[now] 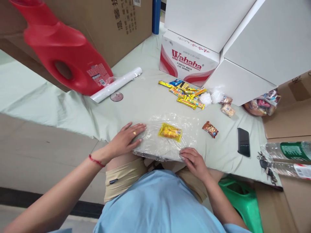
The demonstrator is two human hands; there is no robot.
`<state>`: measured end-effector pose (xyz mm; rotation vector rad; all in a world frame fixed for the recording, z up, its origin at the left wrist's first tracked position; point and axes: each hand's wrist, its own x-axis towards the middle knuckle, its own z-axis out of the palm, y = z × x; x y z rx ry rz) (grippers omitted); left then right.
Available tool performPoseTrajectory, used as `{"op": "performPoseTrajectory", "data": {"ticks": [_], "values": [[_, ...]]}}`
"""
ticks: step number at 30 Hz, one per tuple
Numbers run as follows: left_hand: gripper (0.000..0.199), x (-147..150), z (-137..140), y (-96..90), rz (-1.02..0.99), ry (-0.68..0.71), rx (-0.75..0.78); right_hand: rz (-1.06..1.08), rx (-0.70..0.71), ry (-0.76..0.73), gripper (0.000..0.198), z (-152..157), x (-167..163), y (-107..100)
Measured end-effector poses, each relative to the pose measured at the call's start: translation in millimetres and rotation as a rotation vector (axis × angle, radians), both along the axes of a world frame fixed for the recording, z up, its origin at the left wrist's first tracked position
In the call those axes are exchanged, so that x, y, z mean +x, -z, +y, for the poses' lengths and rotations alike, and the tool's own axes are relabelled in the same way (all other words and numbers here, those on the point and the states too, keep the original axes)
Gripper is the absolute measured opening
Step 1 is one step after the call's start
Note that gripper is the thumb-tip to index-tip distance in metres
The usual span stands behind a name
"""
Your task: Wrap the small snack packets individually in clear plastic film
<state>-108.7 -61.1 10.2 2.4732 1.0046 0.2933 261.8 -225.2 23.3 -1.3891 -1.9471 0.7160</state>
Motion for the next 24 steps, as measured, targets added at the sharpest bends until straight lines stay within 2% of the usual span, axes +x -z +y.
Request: {"op": "performPoseTrajectory", "data": {"ticks": [3,5,8,14,16,18,21,24], "values": [[0.07,-15,-4,-3.1,0.027,0.046,-0.011,0.124,-0.123,0.044,0.024,16,11,-16],[0.077,-14,-8,-6.0,0.023,0.038,0.021,0.181,-0.192,0.113,0.028,30,17,-25],[0.083,-2,-13,-12.9,-0.009,0.035,0.103,0.234,-0.24,0.17,0.032,53,21,-35],[0.088,25,-17,-33.0,-0.042,0.108,0.229,0.246,-0.283,0.147,0.034,79,25,-50],[0.08,30,-18,-40.8,-0.039,0.155,0.242,0.232,-0.288,0.162,0.034,81,27,-52],[0.062,35,-21,-48.4,-0.055,0.228,0.225,0.223,-0.289,0.18,0.034,81,29,-51],[0.042,41,-27,-56.3,-0.122,0.35,0.117,0.224,-0.301,0.213,0.033,79,30,-47],[0.032,48,-31,-56.3,-0.179,0.339,0.017,0.233,-0.321,0.242,0.032,75,30,-44]]}}
